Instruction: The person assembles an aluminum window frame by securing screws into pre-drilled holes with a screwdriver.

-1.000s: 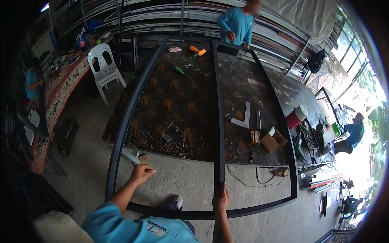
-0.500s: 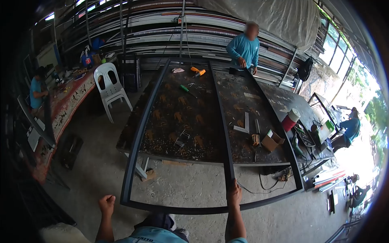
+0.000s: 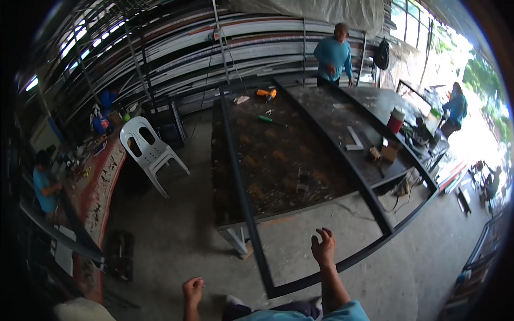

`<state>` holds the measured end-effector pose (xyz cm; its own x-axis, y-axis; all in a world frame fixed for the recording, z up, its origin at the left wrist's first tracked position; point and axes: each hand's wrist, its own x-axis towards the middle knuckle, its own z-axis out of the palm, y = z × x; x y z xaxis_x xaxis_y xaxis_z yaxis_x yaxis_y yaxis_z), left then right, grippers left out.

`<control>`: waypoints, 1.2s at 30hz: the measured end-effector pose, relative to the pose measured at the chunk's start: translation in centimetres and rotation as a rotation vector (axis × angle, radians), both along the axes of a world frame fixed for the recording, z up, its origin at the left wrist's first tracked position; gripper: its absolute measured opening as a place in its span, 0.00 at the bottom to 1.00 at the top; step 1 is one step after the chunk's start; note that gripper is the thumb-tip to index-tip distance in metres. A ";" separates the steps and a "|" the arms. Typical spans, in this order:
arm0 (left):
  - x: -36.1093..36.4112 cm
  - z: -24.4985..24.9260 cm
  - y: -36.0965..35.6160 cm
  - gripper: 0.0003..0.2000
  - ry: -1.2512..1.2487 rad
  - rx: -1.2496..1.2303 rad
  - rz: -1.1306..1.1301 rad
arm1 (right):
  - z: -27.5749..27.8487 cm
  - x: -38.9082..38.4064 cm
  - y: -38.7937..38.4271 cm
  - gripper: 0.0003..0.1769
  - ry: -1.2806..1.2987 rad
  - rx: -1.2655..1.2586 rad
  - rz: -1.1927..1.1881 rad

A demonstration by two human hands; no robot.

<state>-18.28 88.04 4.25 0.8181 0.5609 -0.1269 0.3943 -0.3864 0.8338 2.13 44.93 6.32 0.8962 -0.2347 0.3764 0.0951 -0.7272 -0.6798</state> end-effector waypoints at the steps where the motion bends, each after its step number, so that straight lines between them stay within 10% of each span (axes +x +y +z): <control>1: -0.1 -0.2 2.2 0.10 0.034 -0.001 -0.046 | 0.6 -0.4 2.7 0.16 0.037 0.007 -0.004; 24: 32.4 4.4 19.9 0.12 0.057 -0.049 -0.482 | 10.7 16.4 25.0 0.12 0.022 0.130 0.032; 36: 77.7 -2.1 18.1 0.11 -0.410 -0.183 -0.679 | 5.0 38.6 36.0 0.13 0.208 0.156 -0.077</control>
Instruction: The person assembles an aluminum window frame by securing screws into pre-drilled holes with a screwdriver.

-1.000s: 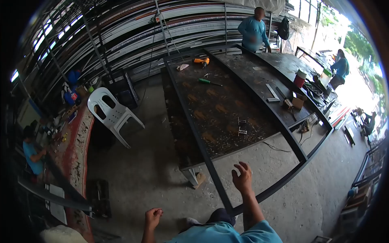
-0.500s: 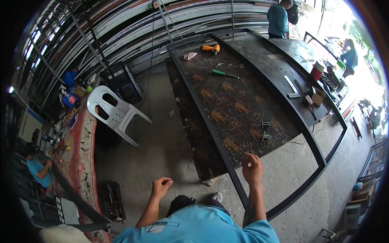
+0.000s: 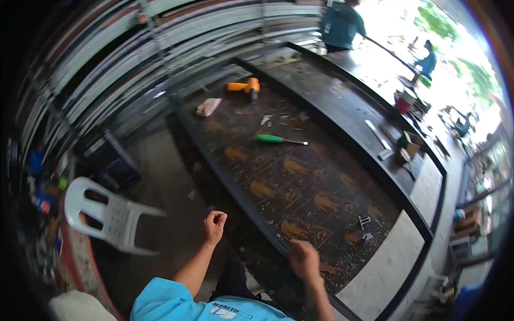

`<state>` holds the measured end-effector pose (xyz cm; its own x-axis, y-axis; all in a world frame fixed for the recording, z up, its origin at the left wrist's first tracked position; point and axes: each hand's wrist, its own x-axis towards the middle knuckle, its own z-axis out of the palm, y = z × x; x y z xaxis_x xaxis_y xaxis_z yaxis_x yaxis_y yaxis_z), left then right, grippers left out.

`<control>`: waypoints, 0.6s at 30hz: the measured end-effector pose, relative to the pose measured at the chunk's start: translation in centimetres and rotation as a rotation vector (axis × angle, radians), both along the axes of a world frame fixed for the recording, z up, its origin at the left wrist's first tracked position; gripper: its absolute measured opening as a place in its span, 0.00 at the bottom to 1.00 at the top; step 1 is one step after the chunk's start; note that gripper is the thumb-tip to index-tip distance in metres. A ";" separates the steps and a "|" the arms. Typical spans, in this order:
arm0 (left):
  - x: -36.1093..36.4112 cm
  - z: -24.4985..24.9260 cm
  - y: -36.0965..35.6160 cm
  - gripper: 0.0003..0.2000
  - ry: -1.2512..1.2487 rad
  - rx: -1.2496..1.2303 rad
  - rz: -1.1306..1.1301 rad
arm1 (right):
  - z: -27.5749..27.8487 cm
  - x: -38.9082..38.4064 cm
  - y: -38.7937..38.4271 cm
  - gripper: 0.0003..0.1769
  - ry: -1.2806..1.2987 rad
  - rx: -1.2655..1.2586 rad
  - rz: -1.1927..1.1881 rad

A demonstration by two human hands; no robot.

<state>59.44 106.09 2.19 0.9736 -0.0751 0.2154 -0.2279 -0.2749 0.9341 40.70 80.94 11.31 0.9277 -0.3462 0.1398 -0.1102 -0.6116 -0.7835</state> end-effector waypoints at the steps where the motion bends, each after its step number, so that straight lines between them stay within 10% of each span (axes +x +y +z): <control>1: 1.8 -0.9 -1.0 0.11 0.027 -0.022 -0.065 | -0.3 1.0 2.1 0.12 0.011 0.025 -0.027; 11: 3.7 -2.6 -3.6 0.06 -0.265 0.316 -0.188 | 2.2 -2.9 10.7 0.15 0.301 0.151 -0.353; 18: 2.1 -2.2 -4.1 0.07 -0.368 0.381 -0.236 | 0.1 -21.2 18.4 0.21 0.344 0.320 -0.990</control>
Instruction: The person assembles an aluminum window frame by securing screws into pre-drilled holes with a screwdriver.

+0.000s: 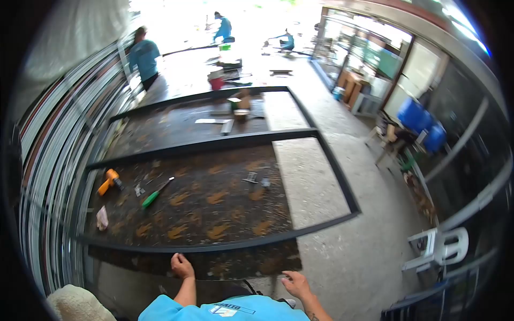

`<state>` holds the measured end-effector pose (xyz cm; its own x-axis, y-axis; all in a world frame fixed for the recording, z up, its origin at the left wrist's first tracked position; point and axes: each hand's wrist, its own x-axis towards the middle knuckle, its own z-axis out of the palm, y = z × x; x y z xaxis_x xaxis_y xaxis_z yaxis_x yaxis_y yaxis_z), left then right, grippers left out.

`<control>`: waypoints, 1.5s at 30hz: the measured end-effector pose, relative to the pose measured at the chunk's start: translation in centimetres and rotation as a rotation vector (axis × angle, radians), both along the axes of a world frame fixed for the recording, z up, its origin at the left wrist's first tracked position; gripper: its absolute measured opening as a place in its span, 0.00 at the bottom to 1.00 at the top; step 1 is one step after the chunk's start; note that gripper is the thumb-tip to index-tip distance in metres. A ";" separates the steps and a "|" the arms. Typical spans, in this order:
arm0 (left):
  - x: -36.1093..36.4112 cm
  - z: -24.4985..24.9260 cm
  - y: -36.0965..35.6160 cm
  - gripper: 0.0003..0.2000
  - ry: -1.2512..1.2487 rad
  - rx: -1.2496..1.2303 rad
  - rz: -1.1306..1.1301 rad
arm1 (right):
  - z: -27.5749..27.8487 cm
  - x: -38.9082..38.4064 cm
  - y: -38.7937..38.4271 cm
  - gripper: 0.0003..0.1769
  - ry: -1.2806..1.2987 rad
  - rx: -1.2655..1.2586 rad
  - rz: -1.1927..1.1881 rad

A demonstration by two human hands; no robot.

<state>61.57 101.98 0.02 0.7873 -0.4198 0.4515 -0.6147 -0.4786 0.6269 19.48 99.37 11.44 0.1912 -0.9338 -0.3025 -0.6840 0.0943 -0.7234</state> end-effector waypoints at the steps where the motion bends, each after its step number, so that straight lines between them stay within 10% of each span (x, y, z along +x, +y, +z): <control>1: -0.9 0.3 -0.3 0.08 0.008 -0.028 0.007 | -1.5 -4.0 2.0 0.21 -0.004 -0.008 -0.062; 6: -13.8 2.3 -1.8 0.12 -0.004 -0.116 0.036 | -4.8 -22.4 16.4 0.28 0.266 0.323 -0.447; 11: -40.7 2.5 -6.4 0.09 0.250 -0.187 -0.783 | -7.2 -34.2 25.9 0.26 0.198 0.271 -0.753; 17: -64.3 2.6 -9.5 0.08 0.194 0.289 -1.801 | -6.0 -44.9 23.3 0.24 0.085 -0.049 -0.947; 22: -80.8 -2.4 -14.5 0.08 0.151 0.617 -2.032 | -9.6 -55.0 26.3 0.24 -0.122 -0.218 -1.377; 27: -100.6 -9.1 -20.0 0.11 -0.173 0.951 -2.299 | -22.6 -54.4 36.6 0.18 0.066 0.193 -2.410; 28: -104.8 -7.4 -18.9 0.11 0.065 1.088 -2.236 | -21.7 -53.4 38.1 0.17 -0.070 0.496 -2.495; 29: -109.8 -12.5 -21.8 0.12 -0.217 0.890 -2.618 | -20.5 -51.9 38.9 0.16 -0.238 0.809 -2.550; 34: -132.6 -12.0 -19.2 0.11 -0.728 1.143 -2.707 | -16.4 -47.3 37.3 0.19 -0.369 0.819 -2.691; 36: -140.6 -15.3 -18.2 0.10 -0.595 1.158 -2.684 | -17.9 -49.2 36.4 0.18 -0.284 0.722 -2.860; 37: -142.3 -13.5 -15.3 0.10 -0.016 1.379 -2.462 | -19.1 -50.6 36.3 0.16 -0.233 0.643 -2.956; 40: -146.0 -12.1 -7.2 0.07 -0.052 1.466 -2.172 | -22.1 -57.2 38.0 0.14 0.241 0.536 -2.882; 43: -149.8 -15.3 1.2 0.08 -0.184 1.274 -2.855 | -18.4 -70.4 46.1 0.16 -0.211 0.236 -2.893; 44: -151.4 -15.6 4.0 0.08 -0.274 1.109 -3.160 | -18.7 -74.8 49.3 0.17 0.109 0.240 -2.756; 45: -152.4 -14.2 6.7 0.11 -0.806 1.082 -2.965 | -14.9 -79.6 52.5 0.16 0.245 0.161 -2.718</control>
<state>-90.88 108.72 -14.20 -0.7552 0.5395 -0.3723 0.2442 0.7587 0.6040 -60.11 151.88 -3.48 -0.5286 0.8281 -0.1867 0.7172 0.3180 -0.6201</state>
